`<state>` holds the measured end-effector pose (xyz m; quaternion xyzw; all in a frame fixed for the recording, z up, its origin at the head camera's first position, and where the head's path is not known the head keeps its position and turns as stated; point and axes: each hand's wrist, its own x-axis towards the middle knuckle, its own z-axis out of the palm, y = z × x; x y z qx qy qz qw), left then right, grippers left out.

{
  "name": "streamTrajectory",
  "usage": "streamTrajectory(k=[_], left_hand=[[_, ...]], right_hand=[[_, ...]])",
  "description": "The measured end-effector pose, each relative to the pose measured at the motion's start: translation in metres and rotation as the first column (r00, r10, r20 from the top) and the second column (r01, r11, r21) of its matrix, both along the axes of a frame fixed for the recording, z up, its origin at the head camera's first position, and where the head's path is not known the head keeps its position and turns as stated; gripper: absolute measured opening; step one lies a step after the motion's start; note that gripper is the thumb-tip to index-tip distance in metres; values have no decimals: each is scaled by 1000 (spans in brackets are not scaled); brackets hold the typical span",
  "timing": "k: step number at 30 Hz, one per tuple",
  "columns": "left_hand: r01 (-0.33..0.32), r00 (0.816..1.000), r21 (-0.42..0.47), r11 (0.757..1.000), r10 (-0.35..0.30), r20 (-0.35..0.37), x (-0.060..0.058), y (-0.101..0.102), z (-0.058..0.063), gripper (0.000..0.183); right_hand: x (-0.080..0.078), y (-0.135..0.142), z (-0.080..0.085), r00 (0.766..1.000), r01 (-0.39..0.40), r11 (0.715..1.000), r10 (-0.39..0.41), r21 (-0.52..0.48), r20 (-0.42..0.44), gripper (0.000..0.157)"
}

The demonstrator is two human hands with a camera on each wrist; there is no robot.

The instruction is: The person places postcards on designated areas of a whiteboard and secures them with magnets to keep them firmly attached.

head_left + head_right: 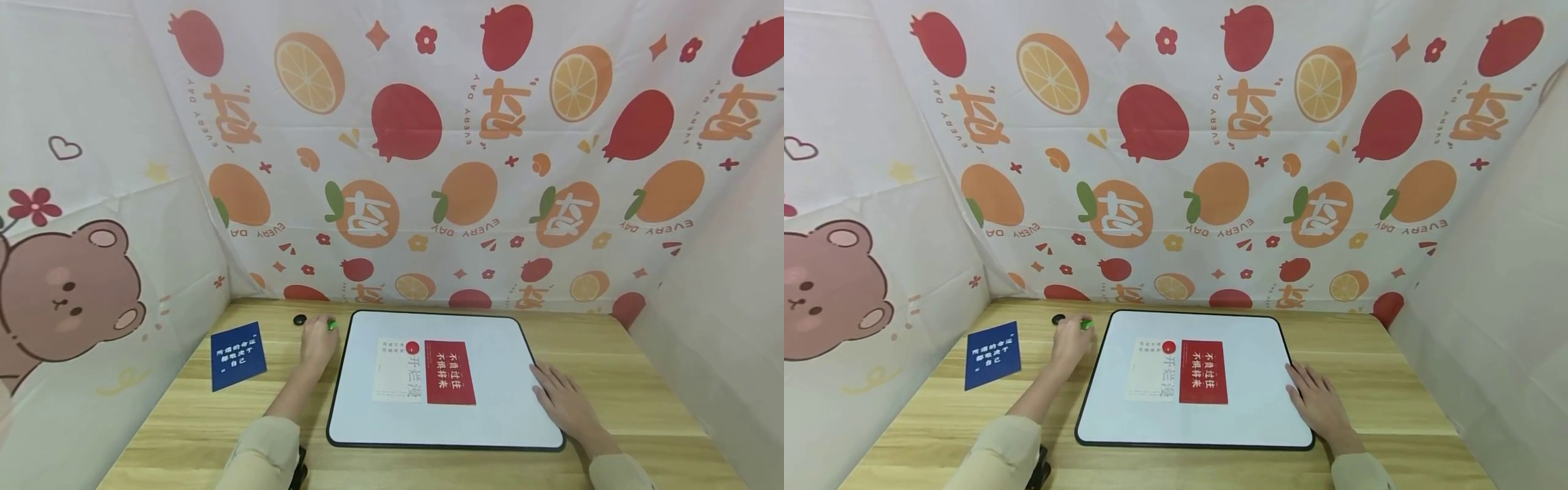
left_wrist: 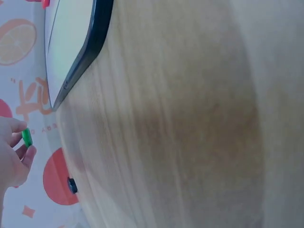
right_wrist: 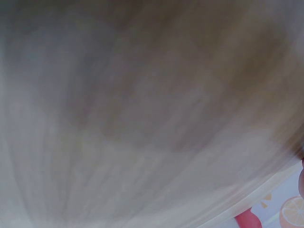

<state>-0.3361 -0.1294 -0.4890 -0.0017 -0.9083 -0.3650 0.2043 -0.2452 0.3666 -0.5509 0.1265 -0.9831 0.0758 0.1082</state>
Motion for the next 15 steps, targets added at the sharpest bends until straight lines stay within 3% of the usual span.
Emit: streamTrajectory(k=[15], left_hand=[[44, 998, -8, 999, -45, -47, 5, 20, 6, 21]], right_hand=[[2, -1, 3, 1000, -3, 1000, 3, -18, 10, 50]])
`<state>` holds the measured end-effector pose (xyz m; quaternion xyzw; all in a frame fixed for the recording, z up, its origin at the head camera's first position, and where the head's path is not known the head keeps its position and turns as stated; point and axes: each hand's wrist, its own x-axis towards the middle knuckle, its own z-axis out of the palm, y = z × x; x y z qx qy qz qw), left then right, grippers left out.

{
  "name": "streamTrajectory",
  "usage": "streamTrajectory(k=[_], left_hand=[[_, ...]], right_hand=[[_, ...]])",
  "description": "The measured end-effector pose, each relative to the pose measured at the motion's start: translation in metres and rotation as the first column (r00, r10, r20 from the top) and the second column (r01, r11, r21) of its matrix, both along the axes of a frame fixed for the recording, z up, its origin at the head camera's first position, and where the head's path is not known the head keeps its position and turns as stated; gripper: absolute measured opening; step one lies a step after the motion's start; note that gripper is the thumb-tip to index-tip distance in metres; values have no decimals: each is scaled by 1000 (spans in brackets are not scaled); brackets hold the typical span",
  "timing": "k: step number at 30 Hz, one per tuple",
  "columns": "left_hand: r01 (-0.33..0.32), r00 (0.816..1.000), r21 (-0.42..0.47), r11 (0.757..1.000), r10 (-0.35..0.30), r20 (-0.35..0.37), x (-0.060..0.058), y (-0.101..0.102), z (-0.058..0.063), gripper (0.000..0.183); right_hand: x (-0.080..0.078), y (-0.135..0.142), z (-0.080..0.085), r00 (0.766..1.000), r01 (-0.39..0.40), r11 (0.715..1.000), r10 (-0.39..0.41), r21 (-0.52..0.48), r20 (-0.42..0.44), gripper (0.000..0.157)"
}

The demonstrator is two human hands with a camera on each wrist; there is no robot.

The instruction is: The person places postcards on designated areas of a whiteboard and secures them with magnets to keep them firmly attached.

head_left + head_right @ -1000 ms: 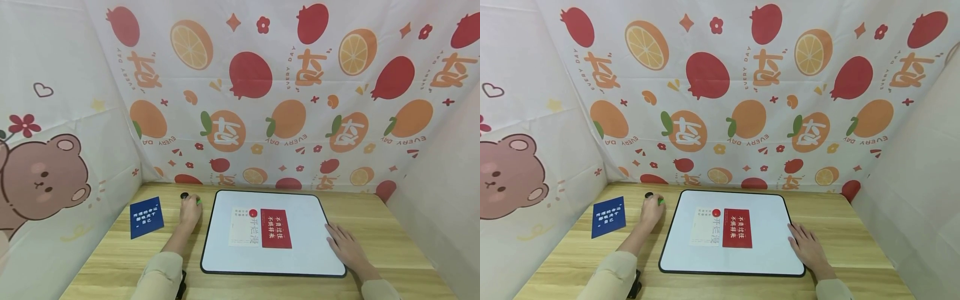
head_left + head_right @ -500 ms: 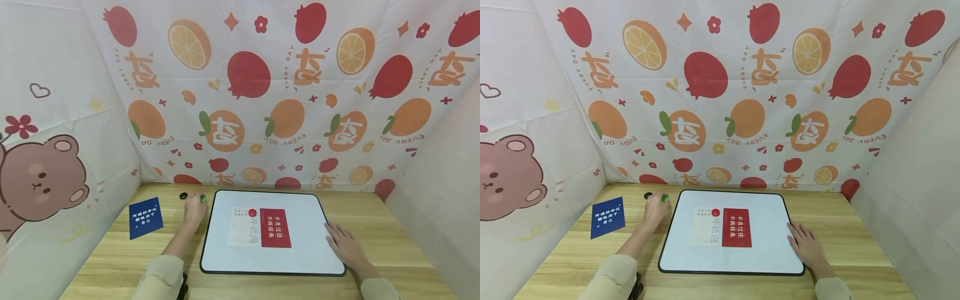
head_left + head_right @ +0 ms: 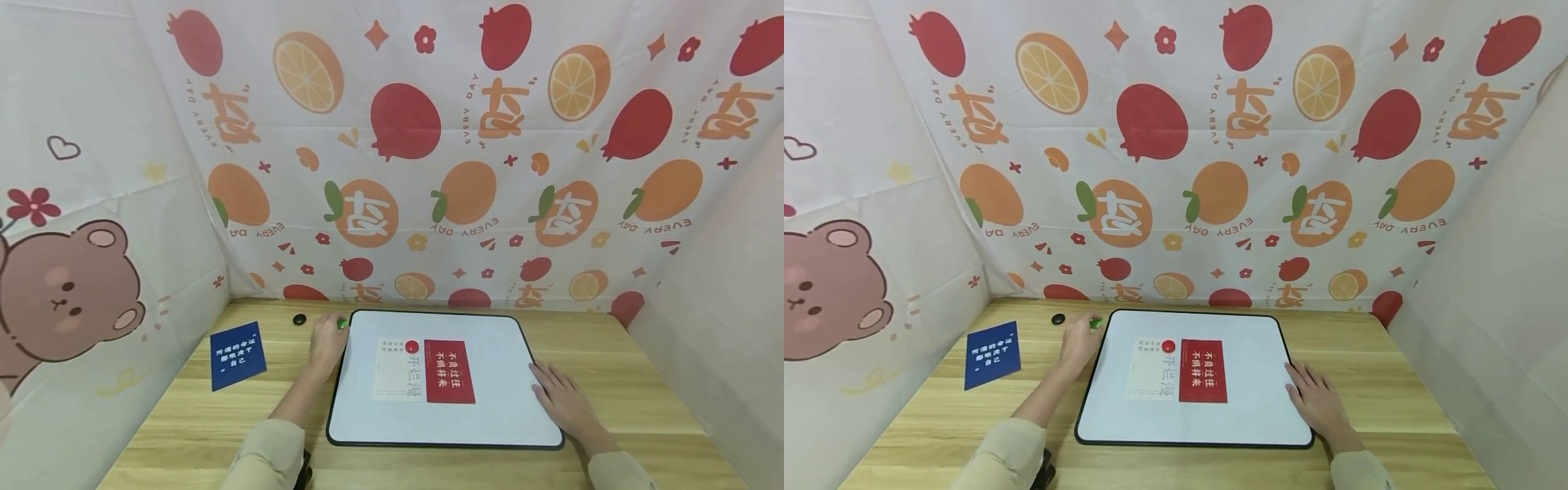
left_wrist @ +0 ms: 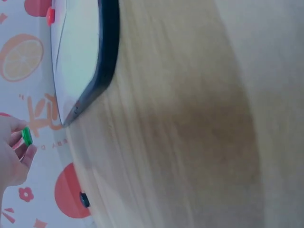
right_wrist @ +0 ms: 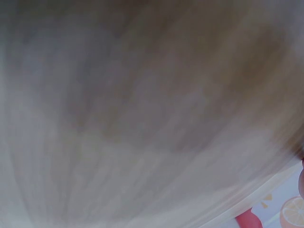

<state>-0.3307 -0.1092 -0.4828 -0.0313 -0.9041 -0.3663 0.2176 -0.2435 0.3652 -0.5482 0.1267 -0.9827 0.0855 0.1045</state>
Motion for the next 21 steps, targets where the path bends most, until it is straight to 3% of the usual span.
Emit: streamTrajectory(k=[6, 14, 21], left_hand=[[33, 999, 6, 999, -33, -33, 3, 10, 7, 19], [33, 999, -8, 999, -33, -33, 4, 25, 8, 18], [50, 997, -2, 999, -50, -56, 6, 40, 10, 18]], right_hand=[[0, -1, 1, 999, -15, 1000, 15, 2, -41, 48], [-1, -1, 1, 1000, -7, 1000, 7, 9, 1, 50], [0, 0, -1, 1000, -4, 1000, 4, 2, -29, 49]])
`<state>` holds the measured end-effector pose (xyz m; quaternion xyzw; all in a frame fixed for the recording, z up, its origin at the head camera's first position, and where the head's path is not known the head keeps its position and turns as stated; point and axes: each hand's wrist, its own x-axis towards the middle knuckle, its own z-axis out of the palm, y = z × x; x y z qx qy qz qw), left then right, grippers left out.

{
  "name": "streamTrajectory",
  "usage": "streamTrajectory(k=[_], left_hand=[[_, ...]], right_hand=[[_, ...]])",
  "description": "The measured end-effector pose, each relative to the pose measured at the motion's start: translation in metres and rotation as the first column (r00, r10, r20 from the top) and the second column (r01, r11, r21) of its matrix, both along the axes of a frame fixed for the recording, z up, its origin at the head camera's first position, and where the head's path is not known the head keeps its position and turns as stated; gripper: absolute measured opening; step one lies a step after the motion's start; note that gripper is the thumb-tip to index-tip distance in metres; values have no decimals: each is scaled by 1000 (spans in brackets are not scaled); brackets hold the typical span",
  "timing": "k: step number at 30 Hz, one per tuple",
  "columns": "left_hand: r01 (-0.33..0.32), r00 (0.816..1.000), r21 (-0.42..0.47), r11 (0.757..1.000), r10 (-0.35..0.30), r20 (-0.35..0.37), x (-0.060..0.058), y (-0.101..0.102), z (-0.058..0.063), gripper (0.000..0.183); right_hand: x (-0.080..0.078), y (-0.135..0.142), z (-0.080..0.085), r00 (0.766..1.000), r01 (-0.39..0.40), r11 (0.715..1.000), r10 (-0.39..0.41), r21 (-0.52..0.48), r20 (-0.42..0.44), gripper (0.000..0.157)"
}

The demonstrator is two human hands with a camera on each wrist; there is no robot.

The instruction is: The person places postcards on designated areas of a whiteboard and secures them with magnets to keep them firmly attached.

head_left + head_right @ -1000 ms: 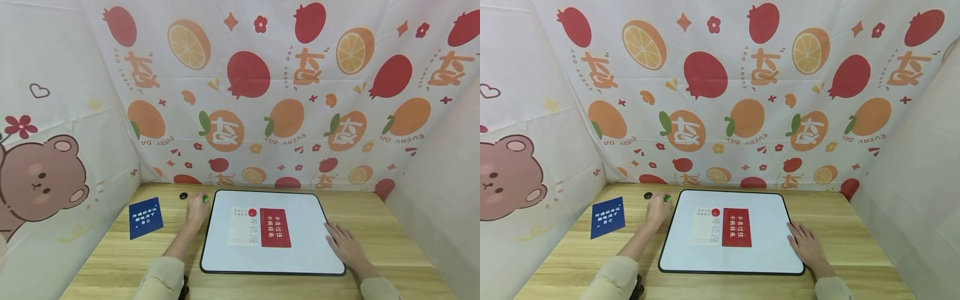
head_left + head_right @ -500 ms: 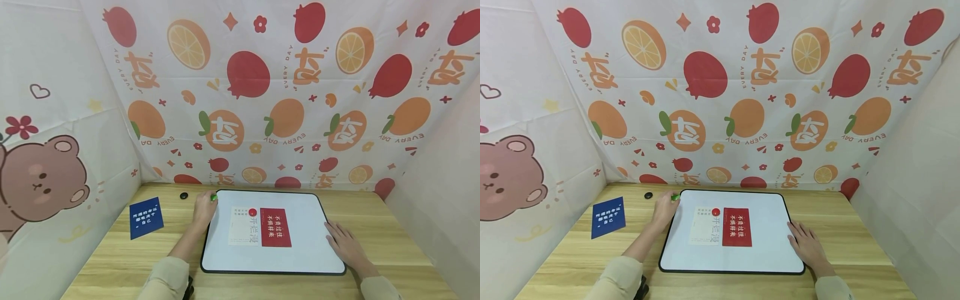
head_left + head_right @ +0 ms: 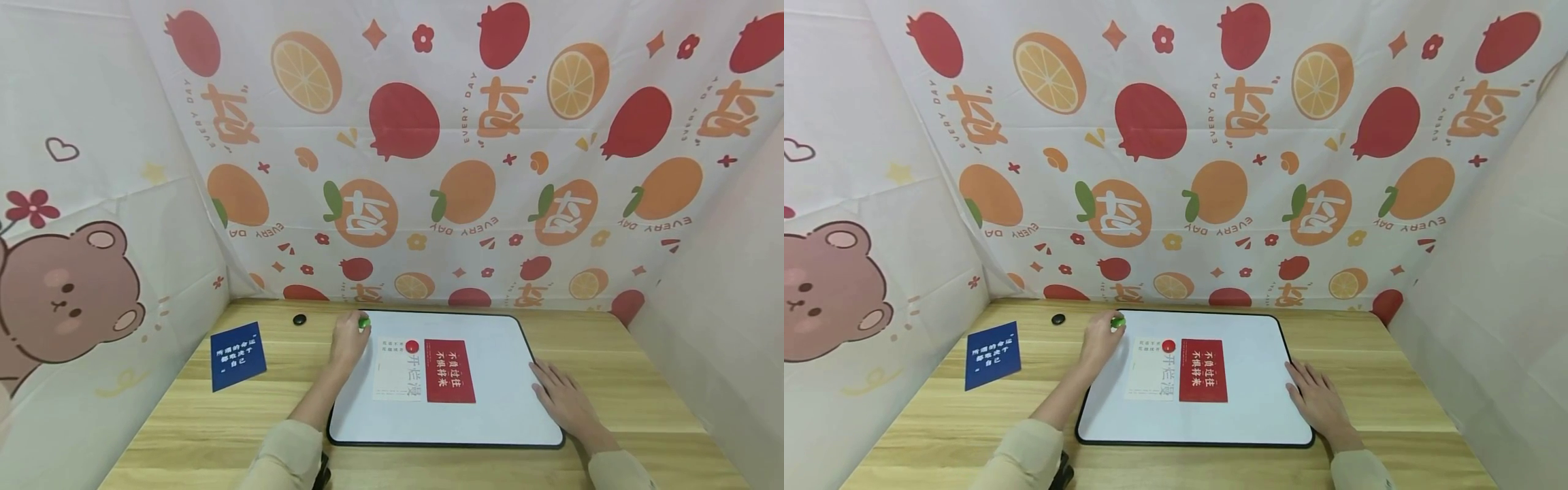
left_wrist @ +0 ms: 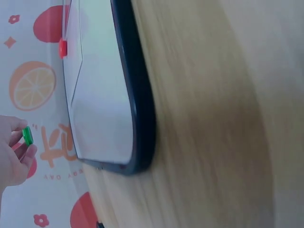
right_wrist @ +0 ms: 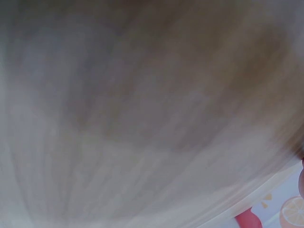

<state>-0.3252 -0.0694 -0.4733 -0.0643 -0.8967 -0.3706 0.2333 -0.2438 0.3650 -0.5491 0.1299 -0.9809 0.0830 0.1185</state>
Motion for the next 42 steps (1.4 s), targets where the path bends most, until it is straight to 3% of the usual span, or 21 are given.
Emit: streamTrajectory(k=[7, 17, 36, 42], left_hand=[[7, 1000, -10, 1000, -8, -10, 2, 14, 0, 17], [35, 998, 5, 999, -35, 59, 4, 39, 3, 20], [84, 996, -24, 996, -83, 43, 7, 76, 5, 18], [100, 988, -30, 995, -96, 120, 9, 90, 6, 19]], right_hand=[[0, -1, 1, 1000, -6, 1000, 6, 0, 2, 49], [0, 0, 1, 1000, -15, 1000, 15, -1, -23, 48], [2, -1, 5, 1000, -1, 1000, 1, 2, 16, 48], [1, -2, 6, 1000, 1, 1000, -2, 5, 30, 49]])
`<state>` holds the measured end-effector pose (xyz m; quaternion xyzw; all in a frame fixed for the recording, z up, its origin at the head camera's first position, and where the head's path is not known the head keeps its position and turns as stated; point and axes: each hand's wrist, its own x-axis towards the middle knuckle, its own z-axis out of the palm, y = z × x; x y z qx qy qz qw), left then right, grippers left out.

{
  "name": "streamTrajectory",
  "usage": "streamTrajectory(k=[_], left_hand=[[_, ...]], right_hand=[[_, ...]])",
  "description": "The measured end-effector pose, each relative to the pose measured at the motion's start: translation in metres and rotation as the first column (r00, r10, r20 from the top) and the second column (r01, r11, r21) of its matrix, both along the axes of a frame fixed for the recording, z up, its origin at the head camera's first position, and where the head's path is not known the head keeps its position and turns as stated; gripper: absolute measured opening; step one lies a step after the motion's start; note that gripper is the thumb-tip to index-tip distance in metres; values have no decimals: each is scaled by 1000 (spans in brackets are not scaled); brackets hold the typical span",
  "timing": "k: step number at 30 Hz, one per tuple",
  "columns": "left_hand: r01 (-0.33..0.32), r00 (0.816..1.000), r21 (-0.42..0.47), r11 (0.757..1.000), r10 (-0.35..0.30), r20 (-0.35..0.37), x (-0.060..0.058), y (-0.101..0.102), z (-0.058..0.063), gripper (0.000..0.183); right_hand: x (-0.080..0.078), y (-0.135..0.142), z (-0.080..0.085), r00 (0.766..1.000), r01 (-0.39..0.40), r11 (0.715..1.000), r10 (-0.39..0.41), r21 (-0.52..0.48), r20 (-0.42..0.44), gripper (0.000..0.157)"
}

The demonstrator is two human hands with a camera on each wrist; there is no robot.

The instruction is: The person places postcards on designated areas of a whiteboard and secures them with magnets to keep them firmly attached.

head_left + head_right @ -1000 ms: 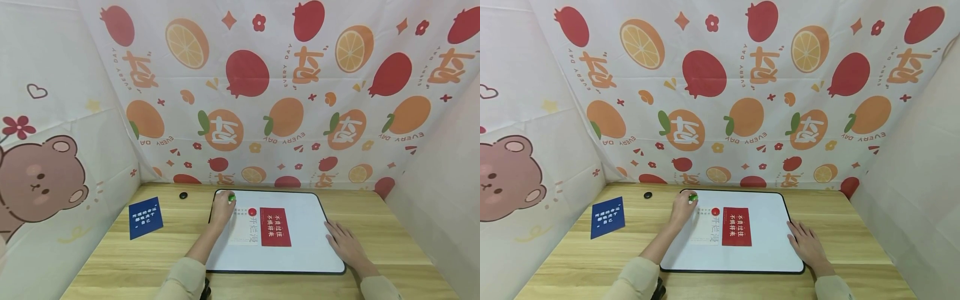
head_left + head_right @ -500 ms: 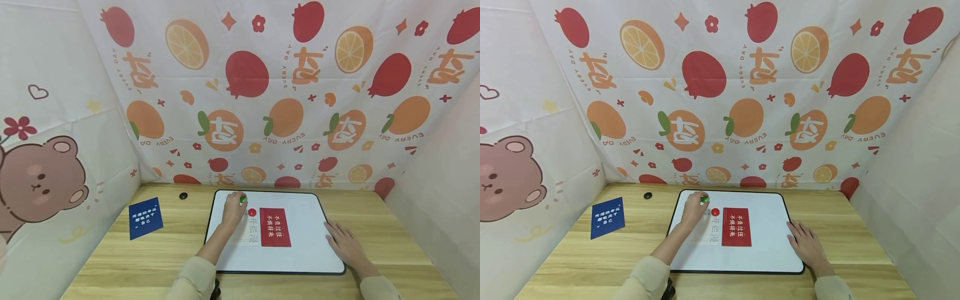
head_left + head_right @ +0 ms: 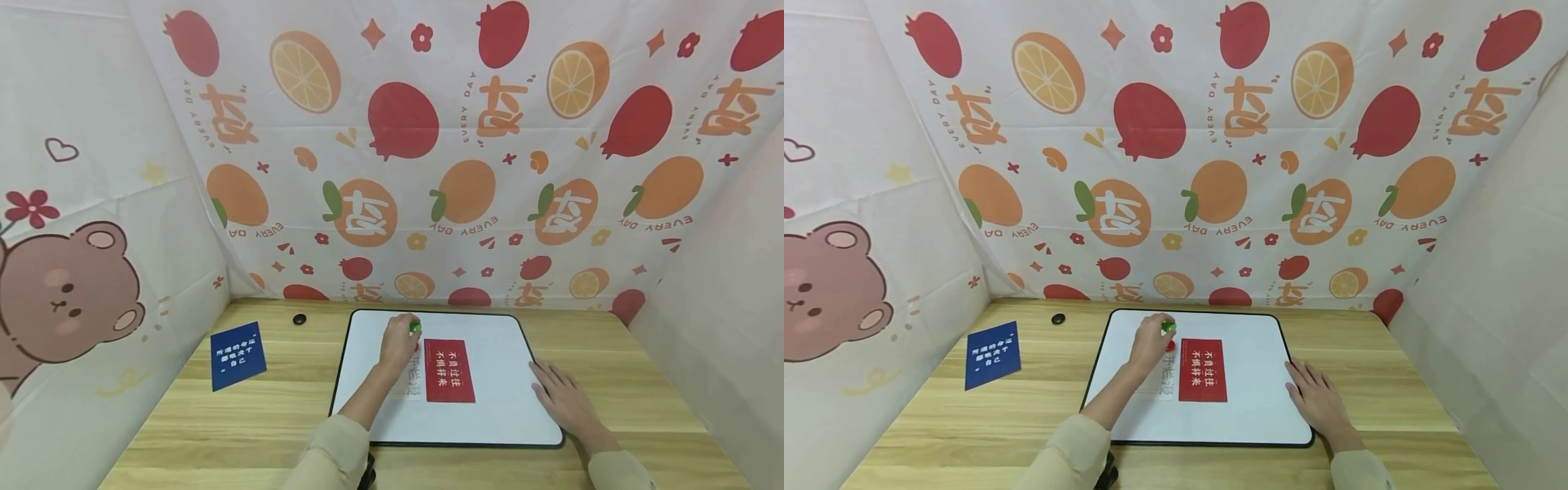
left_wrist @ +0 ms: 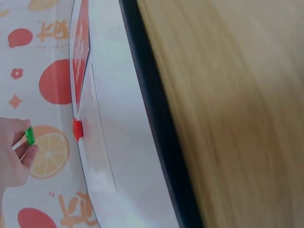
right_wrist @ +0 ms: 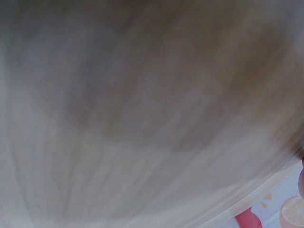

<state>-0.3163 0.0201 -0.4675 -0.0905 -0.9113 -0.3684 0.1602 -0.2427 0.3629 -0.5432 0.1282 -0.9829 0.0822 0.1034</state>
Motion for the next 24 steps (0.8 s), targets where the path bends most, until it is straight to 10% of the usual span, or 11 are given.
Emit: streamTrajectory(k=[24], left_hand=[[61, 993, 3, 998, -61, 96, 4, 51, -7, 17]], right_hand=[[-1, 2, -1, 1000, 4, 1000, -4, -6, 11, 49]])
